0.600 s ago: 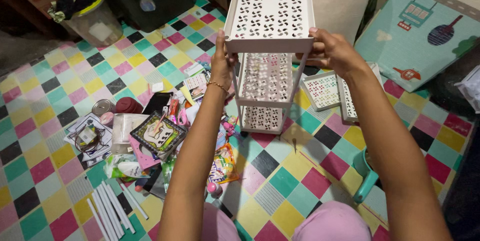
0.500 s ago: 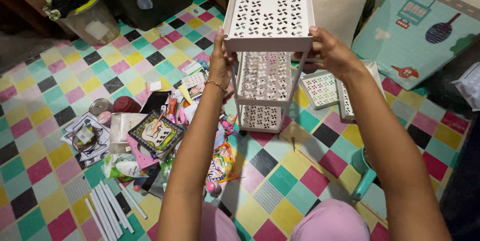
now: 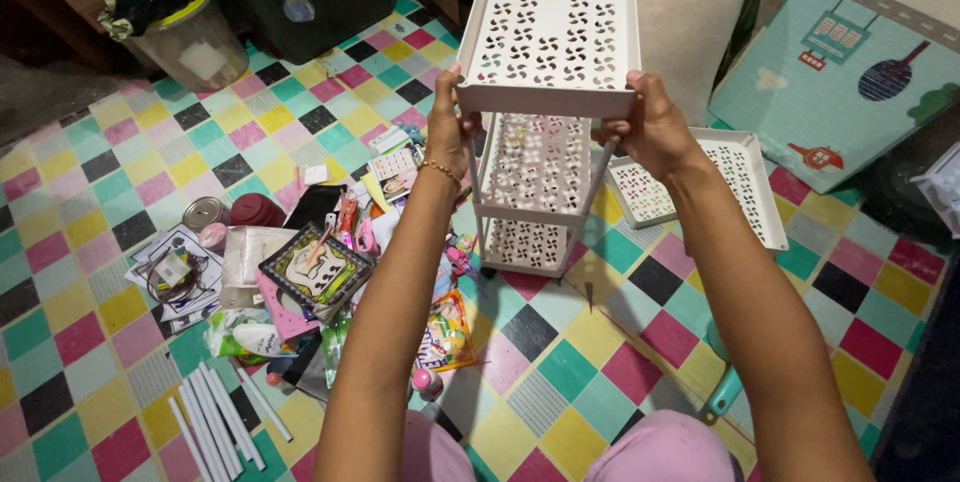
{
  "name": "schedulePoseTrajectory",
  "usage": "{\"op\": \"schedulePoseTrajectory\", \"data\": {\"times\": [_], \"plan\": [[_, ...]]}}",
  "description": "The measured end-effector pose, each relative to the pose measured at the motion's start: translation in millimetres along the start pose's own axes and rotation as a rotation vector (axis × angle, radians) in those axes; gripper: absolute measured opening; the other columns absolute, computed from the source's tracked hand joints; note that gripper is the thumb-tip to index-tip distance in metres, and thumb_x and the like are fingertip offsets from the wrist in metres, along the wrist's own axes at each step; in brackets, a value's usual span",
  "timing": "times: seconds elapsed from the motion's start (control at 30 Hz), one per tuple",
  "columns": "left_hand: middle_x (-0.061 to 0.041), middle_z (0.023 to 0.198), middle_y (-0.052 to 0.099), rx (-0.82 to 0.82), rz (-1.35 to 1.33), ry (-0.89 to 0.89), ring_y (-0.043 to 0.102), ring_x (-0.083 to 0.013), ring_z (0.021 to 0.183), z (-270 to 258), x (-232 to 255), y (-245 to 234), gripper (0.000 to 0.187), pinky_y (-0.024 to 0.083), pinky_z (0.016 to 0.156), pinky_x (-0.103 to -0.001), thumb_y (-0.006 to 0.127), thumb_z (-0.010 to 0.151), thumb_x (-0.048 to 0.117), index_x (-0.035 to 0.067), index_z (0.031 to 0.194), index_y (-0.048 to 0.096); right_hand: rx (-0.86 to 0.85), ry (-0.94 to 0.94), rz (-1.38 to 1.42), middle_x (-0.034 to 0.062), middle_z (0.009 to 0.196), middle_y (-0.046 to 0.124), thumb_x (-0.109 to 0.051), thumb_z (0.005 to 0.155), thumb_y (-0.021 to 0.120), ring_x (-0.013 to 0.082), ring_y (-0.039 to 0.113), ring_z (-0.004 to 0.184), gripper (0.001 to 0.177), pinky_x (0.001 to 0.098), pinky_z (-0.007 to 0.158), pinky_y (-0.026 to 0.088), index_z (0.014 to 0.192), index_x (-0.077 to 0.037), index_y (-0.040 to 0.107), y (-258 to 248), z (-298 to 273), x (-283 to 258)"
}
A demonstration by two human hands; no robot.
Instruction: The person assembles a three-tier white plastic shelving unit by inserting vertical poles into the trays and stacking them. They handle the trays and poles by hand, aligning the components to form a stable structure.
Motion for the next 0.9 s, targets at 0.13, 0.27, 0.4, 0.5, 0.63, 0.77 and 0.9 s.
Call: {"op": "schedulePoseTrajectory", "data": {"times": [0.13,0.27,0.4,0.5,0.63,0.77,0.9], "plan": [[0.007,0.074,0.055,0.056,0.024,-0.021,0.040,-0.0026,0.051,0.3,0.1,-1.6,0.055,0.031,0.049,-0.021,0.069,0.079,0.064,0.016,0.104,0.060,0.052,-0.019,-0.056,0.0006,0.080,0.051,-0.055,0.097,0.047,0.0116,0.038,0.065,0.052,0.0363,0.075,0.044,0.110,-0.006,0.058,11.7,-3.4,-7.4],[0.006,0.075,0.053,0.030,0.013,0.006,0.039,-0.0027,0.051,-1.6,1.5,-0.1,0.056,0.032,0.048,-0.021,0.069,0.079,0.064,0.015,0.103,0.057,0.166,0.047,-0.167,0.0030,0.072,0.054,-0.069,0.086,0.039,0.0138,0.054,0.067,0.065,0.0370,0.072,0.051,0.097,-0.009,0.061,15.9,-13.0,-3.3],[0.005,0.074,0.052,0.040,-0.003,0.008,0.039,-0.0024,0.049,-2.6,2.5,1.1,0.054,0.032,0.045,-0.020,0.070,0.081,0.062,0.013,0.102,0.057,0.124,0.064,-0.110,-0.0029,0.070,0.042,-0.072,0.090,0.040,0.0120,0.040,0.064,0.058,0.0368,0.066,0.044,0.087,-0.015,0.052,12.0,-10.6,4.3],[0.004,0.075,0.054,0.049,-0.001,0.000,0.039,-0.0018,0.048,-2.2,2.0,0.6,0.052,0.031,0.043,-0.019,0.069,0.081,0.059,0.012,0.102,0.059,0.113,0.000,-0.107,-0.0048,0.067,0.036,-0.068,0.095,0.040,0.0108,0.033,0.060,0.052,0.0353,0.064,0.040,0.082,-0.018,0.045,3.8,-2.2,11.8],[0.004,0.075,0.054,0.013,-0.033,0.022,0.038,-0.0028,0.047,1.7,2.1,1.1,0.047,0.031,0.043,-0.021,0.068,0.082,0.056,0.013,0.101,0.057,0.104,-0.068,-0.031,-0.0040,0.067,0.039,-0.058,0.098,0.040,0.0104,0.030,0.057,0.044,0.0340,0.060,0.034,0.083,-0.017,0.046,-4.0,3.7,19.4],[0.004,0.073,0.052,0.041,-0.044,0.015,0.037,-0.0032,0.048,5.8,-2.3,-2.7,0.044,0.030,0.043,-0.021,0.068,0.084,0.052,0.012,0.099,0.058,0.073,-0.101,-0.013,-0.0024,0.067,0.042,-0.053,0.101,0.039,0.0101,0.031,0.057,0.042,0.0336,0.062,0.037,0.087,-0.015,0.050,-3.6,4.7,18.5],[0.003,0.072,0.053,0.073,-0.059,0.024,0.036,-0.0034,0.048,7.6,-4.8,-4.9,0.042,0.029,0.043,-0.021,0.069,0.085,0.048,0.010,0.095,0.059,0.070,-0.092,0.042,-0.0018,0.073,0.049,-0.051,0.099,0.045,0.0088,0.033,0.059,0.039,0.0321,0.063,0.037,0.096,-0.013,0.057,-4.5,4.7,19.2]]}}
Point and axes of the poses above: each hand's wrist, its own z-axis towards the middle knuckle, its own y-axis out of the palm, x = y × z, the point moved 6 cm from there along z, towards the middle knuckle
